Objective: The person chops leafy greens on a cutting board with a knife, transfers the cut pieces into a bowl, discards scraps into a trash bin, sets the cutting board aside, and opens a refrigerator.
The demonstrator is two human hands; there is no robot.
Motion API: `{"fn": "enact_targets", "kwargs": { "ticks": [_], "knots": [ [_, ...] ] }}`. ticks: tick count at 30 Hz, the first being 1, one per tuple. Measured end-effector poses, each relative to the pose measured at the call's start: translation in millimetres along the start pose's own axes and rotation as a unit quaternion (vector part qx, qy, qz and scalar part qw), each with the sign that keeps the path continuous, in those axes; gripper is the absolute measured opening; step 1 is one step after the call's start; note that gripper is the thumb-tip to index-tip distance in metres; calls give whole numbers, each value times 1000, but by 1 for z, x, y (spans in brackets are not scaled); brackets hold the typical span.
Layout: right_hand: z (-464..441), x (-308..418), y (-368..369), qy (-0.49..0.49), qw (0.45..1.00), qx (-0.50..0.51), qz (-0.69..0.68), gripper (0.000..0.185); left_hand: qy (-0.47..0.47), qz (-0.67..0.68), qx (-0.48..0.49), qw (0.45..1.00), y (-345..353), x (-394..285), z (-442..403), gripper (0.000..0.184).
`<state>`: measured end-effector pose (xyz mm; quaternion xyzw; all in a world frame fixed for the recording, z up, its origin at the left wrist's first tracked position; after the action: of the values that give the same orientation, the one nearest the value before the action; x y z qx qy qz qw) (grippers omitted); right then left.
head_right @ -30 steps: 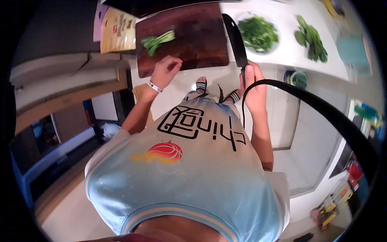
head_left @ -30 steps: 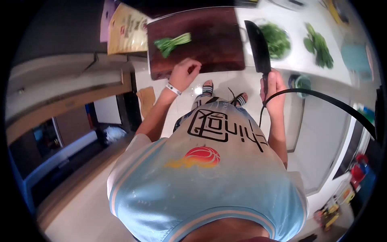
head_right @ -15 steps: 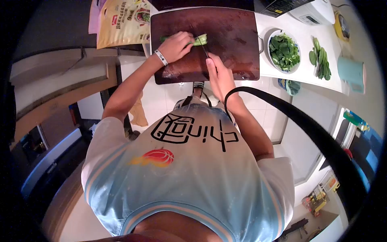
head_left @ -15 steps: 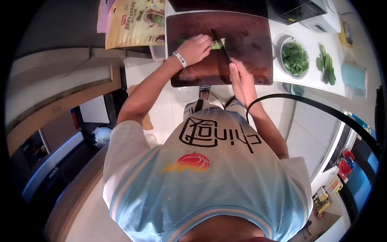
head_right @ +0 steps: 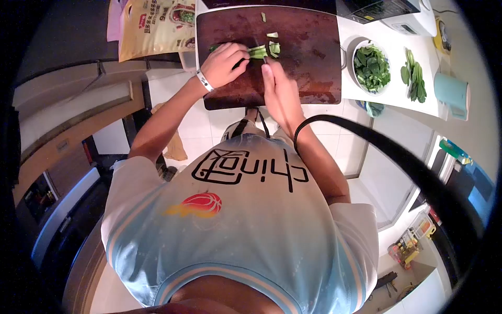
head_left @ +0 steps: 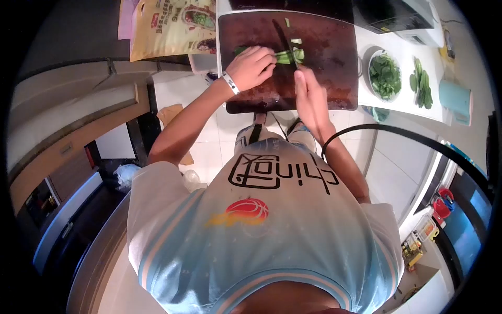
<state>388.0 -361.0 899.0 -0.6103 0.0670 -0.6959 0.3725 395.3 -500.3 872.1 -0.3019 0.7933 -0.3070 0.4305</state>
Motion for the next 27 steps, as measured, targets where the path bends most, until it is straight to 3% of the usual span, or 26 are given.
{"fn": "enact_targets", "kwargs": {
  "ticks": [4, 6, 8, 12, 16, 20, 24, 27],
  "knots": [
    [3, -14, 27, 7, 999, 22, 31, 30, -17, 4, 23, 1000, 8, 13, 15, 18],
    [-13, 1, 38, -99, 994, -35, 31, 27, -22, -6, 33, 999, 13, 21, 13, 19],
    [-36, 14, 46, -125, 992, -34, -9, 27, -38, -26, 59, 997, 18, 23, 17, 19],
    [-21, 17, 17, -48, 998, -39, -22, 29, -5, -5, -10, 1000, -5, 11, 17, 21],
    [12, 8, 30, 29, 998, 21, -43, 31, -20, -57, -53, 997, -35, 11, 21, 24],
    [1, -7, 57, -1, 1000, 29, 4, 26, -67, -31, 0, 997, -10, 31, 36, 23],
    [-41, 23, 58, -104, 993, -16, -47, 27, -59, -23, 7, 998, -5, 36, 36, 24],
    [-31, 18, 47, -60, 997, -15, -45, 27, -60, -12, 2, 998, -19, 31, 37, 27]
  ]
}}
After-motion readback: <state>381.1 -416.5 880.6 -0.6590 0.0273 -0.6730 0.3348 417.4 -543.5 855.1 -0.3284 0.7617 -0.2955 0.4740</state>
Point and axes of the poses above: each hand's wrist, its own z-axis away from the middle knuckle, its own y-axis out of the palm, x = y × z, the point moved 10 cm from there along -z, towards the middle knuckle, and after that the axes turned 2 degrees about -z, right-handed, at the moved point
